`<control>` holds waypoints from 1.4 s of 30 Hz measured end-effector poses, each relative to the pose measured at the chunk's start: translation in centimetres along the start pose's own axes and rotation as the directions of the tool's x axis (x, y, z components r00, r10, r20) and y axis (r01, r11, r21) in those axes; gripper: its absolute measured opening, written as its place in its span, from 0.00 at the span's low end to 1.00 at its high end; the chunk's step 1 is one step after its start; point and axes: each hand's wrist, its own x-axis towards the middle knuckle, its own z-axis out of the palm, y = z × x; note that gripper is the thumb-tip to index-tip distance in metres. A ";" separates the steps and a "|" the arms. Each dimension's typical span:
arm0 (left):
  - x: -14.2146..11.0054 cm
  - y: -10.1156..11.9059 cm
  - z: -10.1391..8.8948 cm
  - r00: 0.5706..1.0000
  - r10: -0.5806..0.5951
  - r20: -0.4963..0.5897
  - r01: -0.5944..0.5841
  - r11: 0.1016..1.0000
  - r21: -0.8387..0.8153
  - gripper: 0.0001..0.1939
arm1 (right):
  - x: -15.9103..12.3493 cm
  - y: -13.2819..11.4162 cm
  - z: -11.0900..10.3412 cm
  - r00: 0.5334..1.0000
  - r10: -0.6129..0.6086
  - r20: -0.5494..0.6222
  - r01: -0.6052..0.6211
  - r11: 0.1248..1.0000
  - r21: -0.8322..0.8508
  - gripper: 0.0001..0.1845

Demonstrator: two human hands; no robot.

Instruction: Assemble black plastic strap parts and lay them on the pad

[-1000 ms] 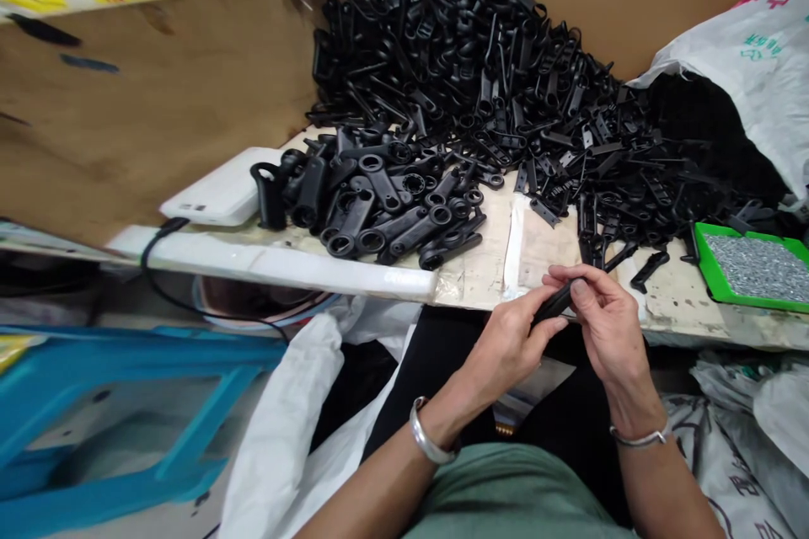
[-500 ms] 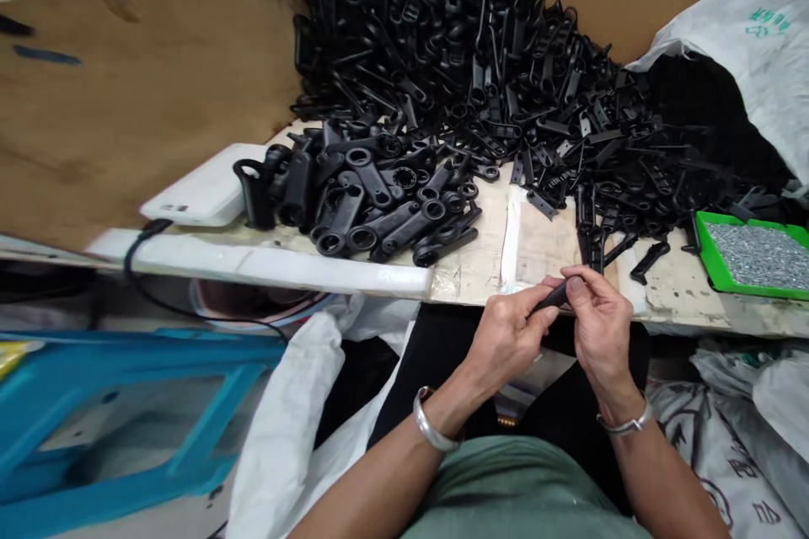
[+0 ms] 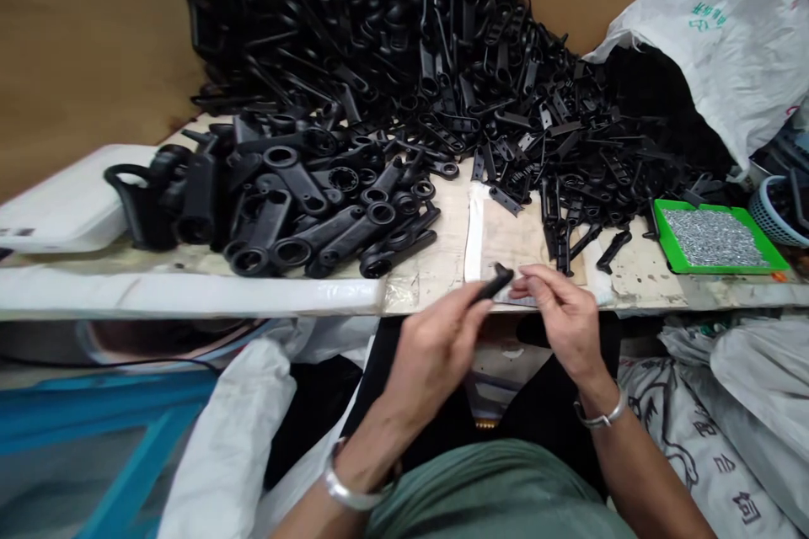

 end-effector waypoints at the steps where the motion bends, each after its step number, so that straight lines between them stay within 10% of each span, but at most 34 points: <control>1: 0.3 -0.4 -0.9 0.993 0.046 -0.108 -0.035 0.994 0.103 0.13 | 0.1 0.5 -1.1 0.996 -0.026 -0.090 0.019 0.997 -0.080 0.13; 5: 3.1 -3.5 -5.8 0.901 0.102 -0.422 0.122 0.873 0.473 0.19 | 0.8 2.8 -5.5 0.924 -0.137 -0.357 -0.097 0.818 -0.566 0.19; 11: 8.5 -10.5 -10.4 0.873 -0.067 -0.484 0.361 0.755 0.547 0.21 | 2.4 4.2 -6.8 0.960 -0.027 -0.280 -0.239 0.448 -0.861 0.26; 15: 9.5 -12.7 -11.0 0.867 -0.195 -0.459 0.430 0.759 0.489 0.18 | 2.4 4.9 -7.5 0.929 -0.056 -0.367 -0.287 0.516 -0.807 0.20; 19: 8.0 -9.8 -10.1 0.867 0.045 -0.497 0.243 0.832 0.500 0.19 | 0.9 3.5 -8.8 0.823 -0.248 -0.511 -0.221 0.689 -0.690 0.18; 24: 4.9 -1.3 -5.0 0.961 0.254 -0.110 -0.236 0.959 0.160 0.15 | -0.1 -1.0 -6.3 0.961 -0.266 0.077 0.272 0.850 -0.452 0.11; 26: 3.9 0.7 -2.6 0.972 0.087 0.219 -0.056 0.988 -0.145 0.13 | 0.4 -1.9 -4.5 0.943 -0.223 0.247 0.291 0.914 -0.282 0.10; 29: 2.7 1.1 0.0 0.823 -0.148 0.549 0.418 0.812 -0.407 0.14 | 2.0 -1.5 -2.4 0.966 -0.087 0.242 0.153 0.950 -0.270 0.13; 32: 1.8 0.4 1.2 0.747 -0.354 0.563 0.659 0.502 -0.560 0.16 | 3.8 -0.3 -1.5 0.993 -0.031 0.114 0.086 0.855 -0.511 0.15; 37: 1.3 0.3 1.3 0.725 -0.428 0.540 0.661 0.212 -0.720 0.18 | 5.6 0.1 -1.0 0.995 0.086 0.054 0.017 0.378 -0.926 0.13; 42: 1.6 0.7 1.3 0.699 -0.457 0.550 0.613 -0.013 -0.790 0.11 | 7.0 0.0 -1.8 0.985 0.160 0.070 0.018 0.304 -0.953 0.16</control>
